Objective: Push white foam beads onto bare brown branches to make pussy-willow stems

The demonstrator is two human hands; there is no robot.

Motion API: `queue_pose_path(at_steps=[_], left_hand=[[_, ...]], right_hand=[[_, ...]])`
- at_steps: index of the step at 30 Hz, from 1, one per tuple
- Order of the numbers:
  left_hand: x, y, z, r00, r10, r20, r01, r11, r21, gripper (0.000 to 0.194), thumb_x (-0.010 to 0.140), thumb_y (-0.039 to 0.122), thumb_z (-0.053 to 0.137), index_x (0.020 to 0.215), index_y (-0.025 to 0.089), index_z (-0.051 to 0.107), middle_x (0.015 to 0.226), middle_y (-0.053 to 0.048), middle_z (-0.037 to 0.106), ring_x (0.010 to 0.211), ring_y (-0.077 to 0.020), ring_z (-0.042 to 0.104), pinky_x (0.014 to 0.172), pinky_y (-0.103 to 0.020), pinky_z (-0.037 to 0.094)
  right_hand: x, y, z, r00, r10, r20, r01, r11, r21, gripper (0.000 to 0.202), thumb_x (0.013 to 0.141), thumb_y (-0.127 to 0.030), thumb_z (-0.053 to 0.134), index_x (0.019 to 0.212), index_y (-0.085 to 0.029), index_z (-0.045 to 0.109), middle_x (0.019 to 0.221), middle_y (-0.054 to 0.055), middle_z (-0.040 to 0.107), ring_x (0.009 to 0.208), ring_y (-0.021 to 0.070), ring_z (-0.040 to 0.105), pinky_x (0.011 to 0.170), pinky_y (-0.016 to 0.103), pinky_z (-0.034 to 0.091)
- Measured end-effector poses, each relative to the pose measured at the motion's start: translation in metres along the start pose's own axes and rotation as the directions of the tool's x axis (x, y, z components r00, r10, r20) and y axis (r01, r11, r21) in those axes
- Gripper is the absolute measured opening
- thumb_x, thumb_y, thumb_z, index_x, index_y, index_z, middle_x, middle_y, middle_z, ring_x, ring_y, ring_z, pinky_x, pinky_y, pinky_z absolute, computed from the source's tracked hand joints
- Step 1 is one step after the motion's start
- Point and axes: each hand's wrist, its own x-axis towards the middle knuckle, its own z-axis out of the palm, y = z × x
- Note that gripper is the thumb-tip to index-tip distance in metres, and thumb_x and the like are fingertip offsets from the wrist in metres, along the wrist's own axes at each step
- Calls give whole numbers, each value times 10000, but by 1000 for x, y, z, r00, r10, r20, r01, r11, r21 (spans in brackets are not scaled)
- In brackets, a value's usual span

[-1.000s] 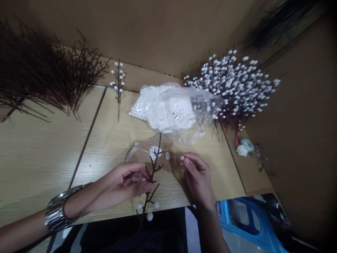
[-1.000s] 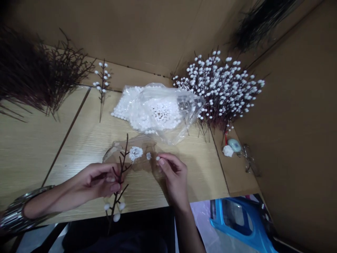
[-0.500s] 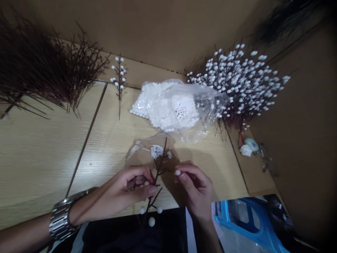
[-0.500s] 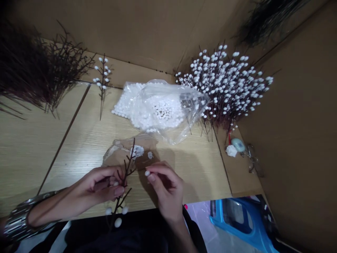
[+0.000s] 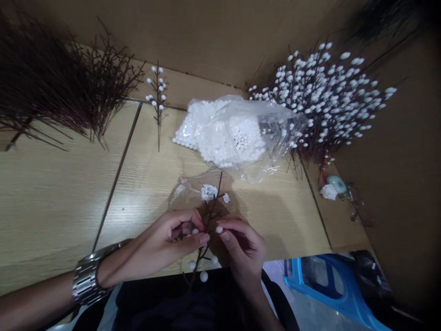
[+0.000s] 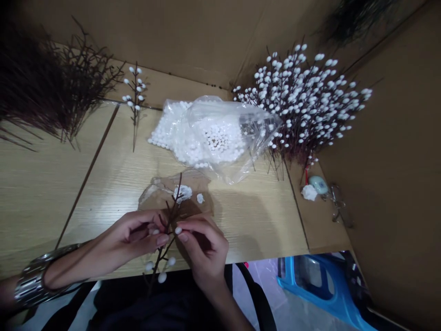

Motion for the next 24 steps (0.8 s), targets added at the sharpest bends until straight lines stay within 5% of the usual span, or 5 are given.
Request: queue_pose_path(at_steps=[17,24], left_hand=[[1,3,0,1000,22,22,-22,1000,-14,158,957,312,617,868,182,621,821,18,622,741,-122,536,681,-254,404],[-2,6,2,1000,15,-17,-16,1000,-2,163,946,305,620,841,182,597,786,19,642,725,-126,558,662,-245,411]], right_hand=[[-1,-2,5,999,34,37,-36,997,66,266,894,-105,656,1024,-312,762,914,-16,702,538,71,631,497,208,549],[-7,-2,5,998,-40,40,43,996,-77,331,876,-46,651,1053,-306,751,938,-3,723,801,128,692,661,232,581]])
